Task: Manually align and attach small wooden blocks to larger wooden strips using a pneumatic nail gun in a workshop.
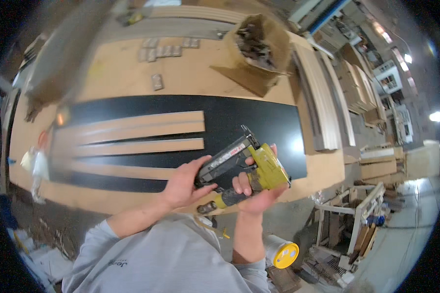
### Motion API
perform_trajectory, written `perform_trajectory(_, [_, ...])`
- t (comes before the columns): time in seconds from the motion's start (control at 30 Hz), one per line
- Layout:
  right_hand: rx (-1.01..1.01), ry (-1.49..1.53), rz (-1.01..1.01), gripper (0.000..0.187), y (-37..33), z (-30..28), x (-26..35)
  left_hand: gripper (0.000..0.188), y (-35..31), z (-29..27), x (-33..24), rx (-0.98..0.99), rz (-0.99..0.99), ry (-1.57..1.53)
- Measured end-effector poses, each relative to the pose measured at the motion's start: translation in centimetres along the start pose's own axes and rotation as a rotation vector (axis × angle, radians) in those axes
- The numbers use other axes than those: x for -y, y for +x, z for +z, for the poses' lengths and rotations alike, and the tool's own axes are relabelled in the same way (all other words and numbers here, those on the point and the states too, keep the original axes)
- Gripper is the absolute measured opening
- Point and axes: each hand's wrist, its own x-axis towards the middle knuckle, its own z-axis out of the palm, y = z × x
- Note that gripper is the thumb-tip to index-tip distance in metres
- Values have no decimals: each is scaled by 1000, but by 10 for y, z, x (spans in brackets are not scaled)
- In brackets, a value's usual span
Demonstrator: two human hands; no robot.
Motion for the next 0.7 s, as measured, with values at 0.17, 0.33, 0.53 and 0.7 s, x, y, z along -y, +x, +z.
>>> perform_trajectory(0.17, [60, 477, -93, 96, -18, -25, 9, 66, -9, -12, 0, -56, 252, 142])
perform_trajectory(0.33, [12, 569, -95, 102, -47, -39, 19, 70, -66, -53, 11, 24, 366, 292])
perform_trajectory(0.53, [-40, 598, -6, 83, -71, -20, -26, 54, -102, -96, 40, -64, 379, -19])
perform_trajectory(0.7, [-438, 200, -54, 76, -84, 28, -36, 25, -116, -157, 99, -358, 122, 194])
